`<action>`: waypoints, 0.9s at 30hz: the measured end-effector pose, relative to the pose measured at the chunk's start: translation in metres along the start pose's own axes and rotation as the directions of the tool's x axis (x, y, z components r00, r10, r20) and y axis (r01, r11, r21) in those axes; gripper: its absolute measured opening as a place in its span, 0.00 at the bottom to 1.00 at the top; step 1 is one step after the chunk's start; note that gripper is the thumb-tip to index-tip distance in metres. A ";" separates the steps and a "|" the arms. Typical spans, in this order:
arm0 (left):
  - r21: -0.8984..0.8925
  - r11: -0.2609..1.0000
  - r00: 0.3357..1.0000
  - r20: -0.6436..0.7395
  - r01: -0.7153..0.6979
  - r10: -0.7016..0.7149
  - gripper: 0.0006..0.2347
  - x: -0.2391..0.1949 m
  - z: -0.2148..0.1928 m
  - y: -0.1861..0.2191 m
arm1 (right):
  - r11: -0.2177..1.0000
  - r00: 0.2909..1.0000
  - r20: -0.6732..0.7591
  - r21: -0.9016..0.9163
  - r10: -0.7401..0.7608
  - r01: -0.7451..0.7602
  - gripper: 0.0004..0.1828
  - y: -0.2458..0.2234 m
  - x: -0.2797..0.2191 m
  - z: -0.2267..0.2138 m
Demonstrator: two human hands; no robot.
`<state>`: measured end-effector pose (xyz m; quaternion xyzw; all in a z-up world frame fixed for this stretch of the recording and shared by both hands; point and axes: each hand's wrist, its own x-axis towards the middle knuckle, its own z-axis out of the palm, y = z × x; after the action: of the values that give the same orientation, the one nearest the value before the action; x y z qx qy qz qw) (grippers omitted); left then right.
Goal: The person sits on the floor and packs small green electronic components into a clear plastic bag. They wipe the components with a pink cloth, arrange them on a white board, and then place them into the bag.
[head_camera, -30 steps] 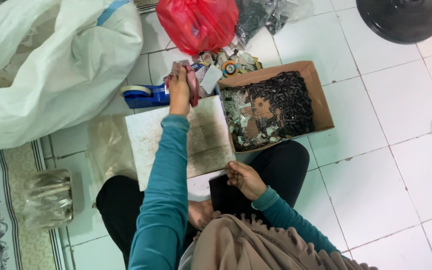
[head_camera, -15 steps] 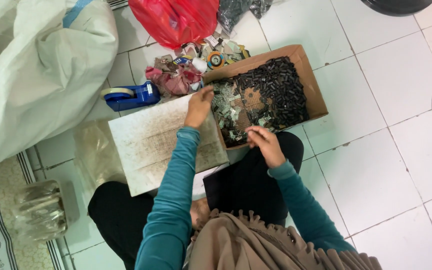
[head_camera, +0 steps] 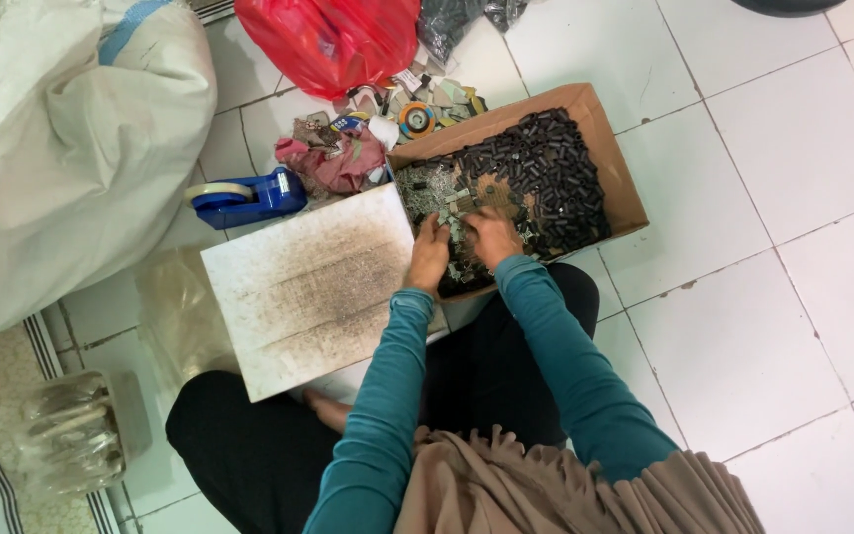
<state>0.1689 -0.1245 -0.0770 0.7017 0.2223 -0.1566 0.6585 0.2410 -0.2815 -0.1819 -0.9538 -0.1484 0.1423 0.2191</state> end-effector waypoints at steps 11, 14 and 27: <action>-0.135 0.988 0.996 0.065 0.071 -0.062 0.30 -0.007 0.005 -0.001 | 0.927 0.975 0.208 -0.343 -0.081 0.150 0.28 0.010 0.027 0.032; -0.246 0.969 0.999 0.026 0.028 -0.023 0.31 -0.036 -0.001 0.024 | 0.906 0.974 0.155 -0.367 -0.164 0.210 0.26 0.024 0.034 0.050; -0.551 0.820 0.980 0.026 -0.152 0.199 0.33 -0.023 0.002 -0.019 | 0.990 0.977 0.211 -0.144 0.031 0.000 0.15 0.018 0.021 0.031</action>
<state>0.1397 -0.1284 -0.0814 0.4951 0.1650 -0.0540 0.8513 0.2537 -0.2784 -0.2211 -0.9475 -0.1734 0.2342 0.1320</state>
